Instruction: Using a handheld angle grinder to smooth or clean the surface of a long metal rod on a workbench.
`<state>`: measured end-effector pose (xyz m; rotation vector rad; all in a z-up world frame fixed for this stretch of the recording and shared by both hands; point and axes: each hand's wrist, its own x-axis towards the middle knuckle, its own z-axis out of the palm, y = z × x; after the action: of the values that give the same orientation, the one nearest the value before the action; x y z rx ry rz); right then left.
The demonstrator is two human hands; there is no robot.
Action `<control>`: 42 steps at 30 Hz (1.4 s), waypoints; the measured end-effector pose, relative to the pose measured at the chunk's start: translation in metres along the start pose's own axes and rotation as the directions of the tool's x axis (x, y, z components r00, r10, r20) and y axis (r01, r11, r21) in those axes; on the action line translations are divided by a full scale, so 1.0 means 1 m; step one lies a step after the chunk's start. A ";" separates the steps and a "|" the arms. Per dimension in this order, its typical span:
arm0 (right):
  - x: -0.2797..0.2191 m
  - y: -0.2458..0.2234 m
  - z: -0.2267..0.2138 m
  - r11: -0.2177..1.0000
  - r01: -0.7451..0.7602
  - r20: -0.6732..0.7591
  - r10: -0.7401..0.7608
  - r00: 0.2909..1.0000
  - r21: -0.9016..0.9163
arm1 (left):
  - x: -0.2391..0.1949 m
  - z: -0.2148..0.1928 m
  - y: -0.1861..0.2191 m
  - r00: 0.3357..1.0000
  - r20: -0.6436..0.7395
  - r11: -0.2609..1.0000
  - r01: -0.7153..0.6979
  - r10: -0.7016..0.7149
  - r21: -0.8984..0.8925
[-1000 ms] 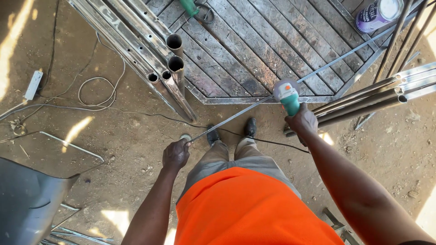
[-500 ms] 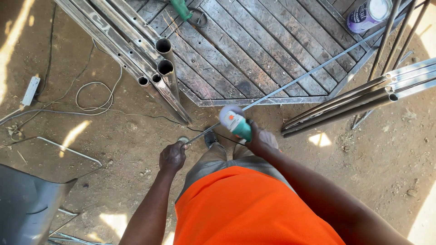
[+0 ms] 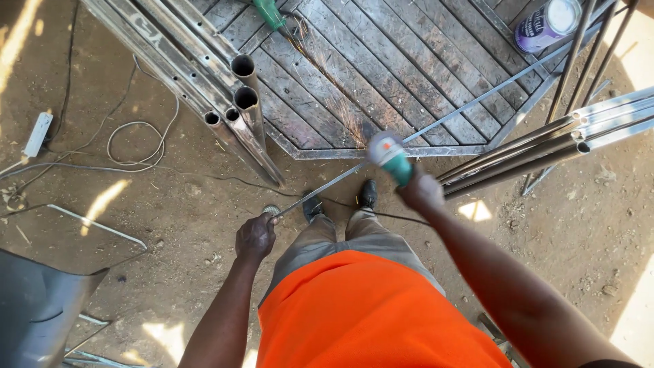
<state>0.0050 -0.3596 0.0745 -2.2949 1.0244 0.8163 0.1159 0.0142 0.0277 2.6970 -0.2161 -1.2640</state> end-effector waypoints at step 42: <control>0.018 0.067 0.002 0.967 -0.232 -0.229 0.250 0.941 0.103 | 0.031 0.032 -0.037 0.991 -0.102 0.986 -0.104 0.091 -0.130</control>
<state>-0.0384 -0.4069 0.0475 -2.2723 1.4423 0.5866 0.1129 0.0421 -0.0234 2.5899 -0.2389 -1.0787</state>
